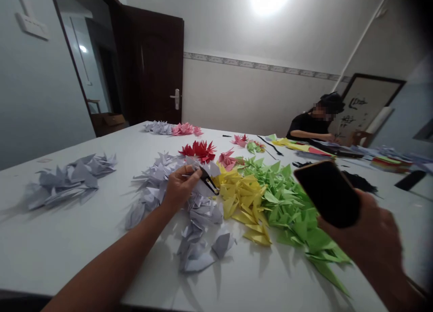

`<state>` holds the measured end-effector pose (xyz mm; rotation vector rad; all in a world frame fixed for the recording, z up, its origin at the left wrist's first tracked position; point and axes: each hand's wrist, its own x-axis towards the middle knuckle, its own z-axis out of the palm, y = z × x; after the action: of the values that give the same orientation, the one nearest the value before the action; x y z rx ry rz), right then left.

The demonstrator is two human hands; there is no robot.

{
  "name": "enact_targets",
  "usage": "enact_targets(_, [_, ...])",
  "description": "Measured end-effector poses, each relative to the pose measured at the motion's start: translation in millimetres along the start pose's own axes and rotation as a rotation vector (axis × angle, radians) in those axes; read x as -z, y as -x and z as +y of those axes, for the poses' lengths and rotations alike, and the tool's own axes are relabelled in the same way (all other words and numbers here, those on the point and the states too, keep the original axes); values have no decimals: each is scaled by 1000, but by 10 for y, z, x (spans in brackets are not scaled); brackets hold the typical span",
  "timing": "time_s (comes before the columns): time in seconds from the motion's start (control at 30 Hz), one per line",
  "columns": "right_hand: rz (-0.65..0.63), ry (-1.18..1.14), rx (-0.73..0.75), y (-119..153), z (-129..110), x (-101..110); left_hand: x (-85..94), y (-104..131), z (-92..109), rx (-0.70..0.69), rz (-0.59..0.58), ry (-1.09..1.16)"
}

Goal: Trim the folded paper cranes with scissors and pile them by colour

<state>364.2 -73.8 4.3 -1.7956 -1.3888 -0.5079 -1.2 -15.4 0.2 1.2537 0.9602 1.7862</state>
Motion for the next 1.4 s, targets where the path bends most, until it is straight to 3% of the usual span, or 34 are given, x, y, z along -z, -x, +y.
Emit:
enact_targets(0.17, [-15, 15, 124, 42, -358, -291, 32, -36, 14, -33, 33, -17])
enact_targets(0.37, [-43, -91, 118, 66, -508, -321, 25, -37, 44, -53, 33, -23])
enact_targets(1.4, [-41, -95, 132, 26, -419, -344, 59, -59, 20, -40, 23, -39])
